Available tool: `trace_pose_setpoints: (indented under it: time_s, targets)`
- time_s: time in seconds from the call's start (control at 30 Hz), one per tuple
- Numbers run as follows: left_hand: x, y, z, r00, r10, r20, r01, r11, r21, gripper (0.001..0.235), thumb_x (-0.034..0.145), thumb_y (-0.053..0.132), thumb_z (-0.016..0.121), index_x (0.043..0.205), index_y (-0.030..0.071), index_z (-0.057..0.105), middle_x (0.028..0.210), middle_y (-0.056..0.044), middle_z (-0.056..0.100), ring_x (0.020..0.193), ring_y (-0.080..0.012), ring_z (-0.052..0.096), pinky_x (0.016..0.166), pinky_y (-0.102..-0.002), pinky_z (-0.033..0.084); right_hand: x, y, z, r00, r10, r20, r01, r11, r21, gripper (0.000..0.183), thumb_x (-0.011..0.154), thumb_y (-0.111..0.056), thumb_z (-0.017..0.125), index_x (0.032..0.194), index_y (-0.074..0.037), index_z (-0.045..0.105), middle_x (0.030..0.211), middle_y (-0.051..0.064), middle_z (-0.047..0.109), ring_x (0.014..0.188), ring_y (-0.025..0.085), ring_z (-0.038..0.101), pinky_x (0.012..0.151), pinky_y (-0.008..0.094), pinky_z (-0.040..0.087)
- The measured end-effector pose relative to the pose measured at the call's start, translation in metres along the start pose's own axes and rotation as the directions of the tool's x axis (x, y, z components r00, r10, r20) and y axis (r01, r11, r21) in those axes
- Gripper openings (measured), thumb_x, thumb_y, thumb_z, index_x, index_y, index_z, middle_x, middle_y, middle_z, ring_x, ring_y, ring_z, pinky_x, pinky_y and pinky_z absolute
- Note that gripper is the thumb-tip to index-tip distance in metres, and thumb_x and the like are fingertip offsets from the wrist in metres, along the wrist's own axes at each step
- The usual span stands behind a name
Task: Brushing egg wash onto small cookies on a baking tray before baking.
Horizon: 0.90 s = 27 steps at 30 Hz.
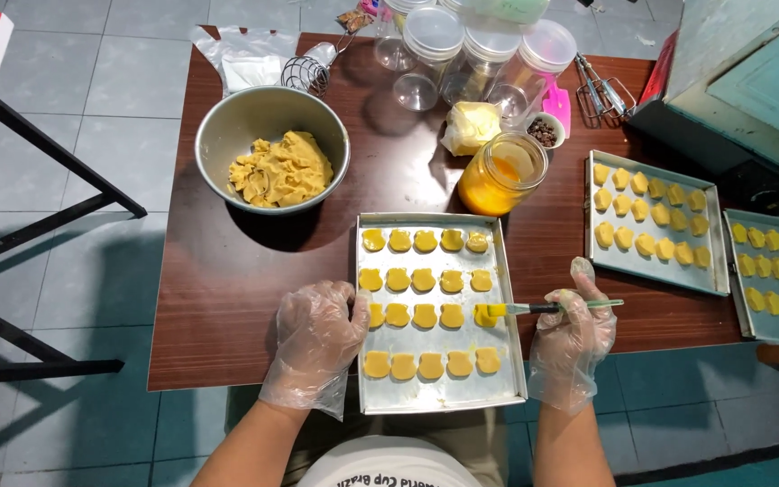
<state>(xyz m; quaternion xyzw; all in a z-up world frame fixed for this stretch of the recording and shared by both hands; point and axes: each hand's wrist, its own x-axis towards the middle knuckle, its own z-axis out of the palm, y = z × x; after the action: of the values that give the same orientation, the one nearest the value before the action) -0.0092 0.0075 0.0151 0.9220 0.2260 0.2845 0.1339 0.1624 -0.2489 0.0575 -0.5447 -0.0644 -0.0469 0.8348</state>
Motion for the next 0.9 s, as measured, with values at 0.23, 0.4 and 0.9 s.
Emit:
trace_pose_setpoints:
  time_s: [0.23, 0.4, 0.9]
  targets:
    - [0.001, 0.003, -0.002, 1.0, 0.004, -0.003, -0.004, 1.0, -0.001, 0.033, 0.089, 0.048, 0.061, 0.07, 0.022, 0.064, 0.057, -0.005, 0.059, 0.061, -0.0303, 0.068, 0.057, -0.044, 0.05, 0.01, 0.017, -0.022, 0.995, -0.092, 0.043, 0.089, 0.994, 0.065, 0.037, 0.09, 0.004, 0.058, 0.126, 0.006, 0.065, 0.072, 0.019, 0.064, 0.047, 0.008, 0.058, 0.04, 0.014, 0.05]
    - [0.001, 0.003, -0.006, 0.999, -0.026, 0.026, 0.028, 0.996, -0.082, 0.031, 0.089, 0.044, 0.063, 0.069, 0.021, 0.068, 0.059, -0.005, 0.064, 0.061, -0.0284, 0.069, 0.056, -0.04, 0.052, 0.011, 0.023, -0.049, 0.998, -0.06, 0.021, 0.06, 0.998, 0.006, 0.03, 0.095, 0.0, 0.056, 0.123, 0.003, 0.066, 0.079, 0.019, 0.068, 0.054, 0.011, 0.063, 0.043, 0.018, 0.054]
    - [0.003, 0.013, -0.024, 0.989, 0.008, 0.144, -0.014, 0.999, 0.042, 0.027, 0.097, 0.035, 0.059, 0.08, 0.017, 0.068, 0.078, -0.004, 0.072, 0.071, -0.0252, 0.068, 0.06, -0.042, 0.052, -0.027, -0.005, -0.035, 0.966, -0.05, 0.252, 0.099, 0.977, -0.188, 0.013, 0.102, -0.008, 0.063, 0.111, -0.004, 0.07, 0.102, 0.018, 0.074, 0.077, 0.021, 0.075, 0.068, 0.028, 0.068]
